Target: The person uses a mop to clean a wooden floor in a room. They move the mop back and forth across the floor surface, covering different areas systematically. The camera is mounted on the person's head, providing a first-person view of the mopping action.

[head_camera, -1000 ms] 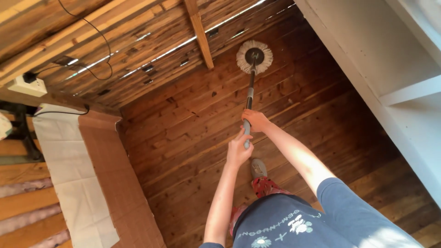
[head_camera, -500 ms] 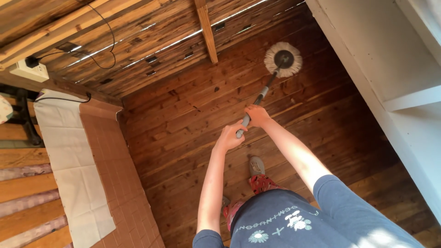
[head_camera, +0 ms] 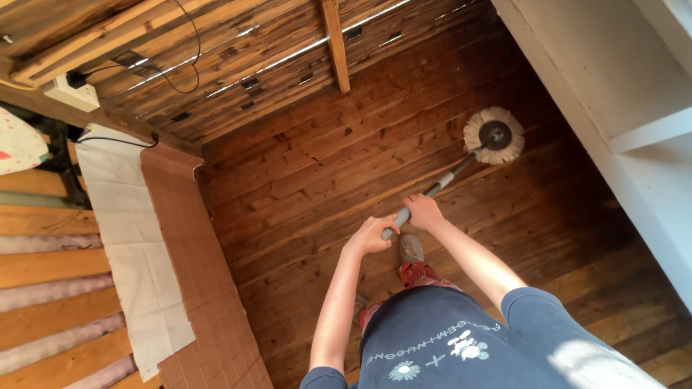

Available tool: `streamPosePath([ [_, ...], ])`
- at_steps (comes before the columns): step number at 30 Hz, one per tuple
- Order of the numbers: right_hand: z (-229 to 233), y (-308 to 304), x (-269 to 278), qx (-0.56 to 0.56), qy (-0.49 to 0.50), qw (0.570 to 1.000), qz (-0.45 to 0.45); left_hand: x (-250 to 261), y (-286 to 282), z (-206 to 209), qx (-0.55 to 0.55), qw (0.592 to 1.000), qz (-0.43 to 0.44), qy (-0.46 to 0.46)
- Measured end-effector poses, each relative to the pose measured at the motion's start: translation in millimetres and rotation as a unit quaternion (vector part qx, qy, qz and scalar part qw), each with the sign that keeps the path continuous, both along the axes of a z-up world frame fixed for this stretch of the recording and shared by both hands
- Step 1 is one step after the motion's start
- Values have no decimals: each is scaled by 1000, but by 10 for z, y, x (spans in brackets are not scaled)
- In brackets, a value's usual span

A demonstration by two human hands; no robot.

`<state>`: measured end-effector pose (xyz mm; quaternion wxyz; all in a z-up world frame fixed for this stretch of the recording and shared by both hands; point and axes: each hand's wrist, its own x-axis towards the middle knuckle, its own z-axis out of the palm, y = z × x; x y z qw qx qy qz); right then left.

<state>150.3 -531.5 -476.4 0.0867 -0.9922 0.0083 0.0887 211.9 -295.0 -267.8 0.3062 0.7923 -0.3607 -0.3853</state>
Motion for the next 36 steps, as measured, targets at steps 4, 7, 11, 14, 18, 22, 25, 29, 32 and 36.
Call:
streamPosePath([
  [4,424,434,-413,152,-101,982,-55,-192,304,383,2,1000,-6,16],
  [7,482,661,-652,269,-219,933,-91,-409,504,767,-52,998,17,40],
  [11,919,962,-848,361,-298,874,-133,-660,674,988,-213,971,35,-98],
  [14,1429,1200,-885,393,-360,835,-134,-802,713,1376,-286,931,51,-223],
  [18,1806,1456,-892,424,-403,803,-112,-944,847,1720,-311,876,66,-363],
  [22,2078,1553,-871,454,-396,793,-96,-1090,884,1916,-292,849,78,-434],
  [25,2285,1467,-790,459,-310,828,-85,-1170,803,2118,-282,873,104,-384],
  [29,2189,1204,-598,453,-300,838,-48,-1156,607,2076,-249,885,116,-376],
  [32,1703,852,-350,441,-333,833,-19,-1036,399,1661,-246,885,100,-383],
  [36,1183,381,-11,378,-372,847,18,-746,50,1291,-251,882,88,-388],
])
